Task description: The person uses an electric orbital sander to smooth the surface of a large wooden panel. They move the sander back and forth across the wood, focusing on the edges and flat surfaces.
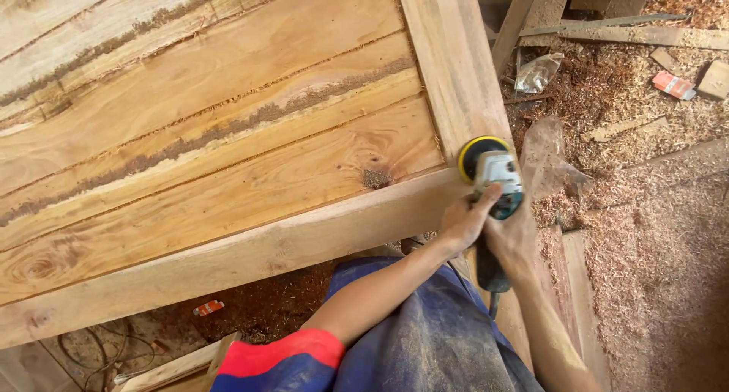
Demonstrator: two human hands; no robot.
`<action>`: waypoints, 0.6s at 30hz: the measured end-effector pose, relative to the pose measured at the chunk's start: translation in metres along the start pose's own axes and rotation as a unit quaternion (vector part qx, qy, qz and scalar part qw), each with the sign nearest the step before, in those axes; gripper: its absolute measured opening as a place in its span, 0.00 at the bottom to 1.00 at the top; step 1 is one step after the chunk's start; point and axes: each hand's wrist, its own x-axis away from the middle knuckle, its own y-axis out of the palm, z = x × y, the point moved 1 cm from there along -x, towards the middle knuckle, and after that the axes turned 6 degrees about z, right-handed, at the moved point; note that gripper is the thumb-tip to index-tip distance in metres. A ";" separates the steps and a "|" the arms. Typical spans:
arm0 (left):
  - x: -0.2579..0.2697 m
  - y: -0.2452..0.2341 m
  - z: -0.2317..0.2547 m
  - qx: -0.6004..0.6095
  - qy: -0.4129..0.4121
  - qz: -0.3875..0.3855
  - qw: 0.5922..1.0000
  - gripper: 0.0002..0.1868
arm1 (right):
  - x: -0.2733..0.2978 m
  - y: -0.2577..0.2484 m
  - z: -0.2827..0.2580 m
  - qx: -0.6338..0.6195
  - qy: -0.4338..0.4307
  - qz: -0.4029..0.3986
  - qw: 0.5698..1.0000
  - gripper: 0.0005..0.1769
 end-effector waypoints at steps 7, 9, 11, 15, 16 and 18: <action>0.009 0.018 0.033 -0.026 0.045 -0.008 0.999 0.56 | -0.029 -0.009 0.036 -0.026 -0.023 0.057 0.998 0.33; 0.040 0.012 0.042 -0.006 0.040 0.042 0.998 0.38 | -0.021 -0.007 0.051 0.009 -0.004 0.068 0.998 0.34; 0.039 0.017 0.027 -0.012 0.052 0.059 0.997 0.34 | -0.010 -0.003 0.058 0.023 0.036 0.060 0.997 0.35; 0.086 0.005 0.067 0.021 0.011 0.127 0.992 0.31 | -0.009 0.018 0.101 0.080 0.072 0.057 0.993 0.40; 0.072 0.005 0.052 0.016 0.011 0.126 0.992 0.31 | -0.008 0.021 0.095 0.076 0.076 0.057 0.993 0.40; 0.044 0.006 0.022 -0.073 0.056 0.049 0.995 0.30 | -0.004 0.026 0.083 0.040 0.055 0.091 0.994 0.32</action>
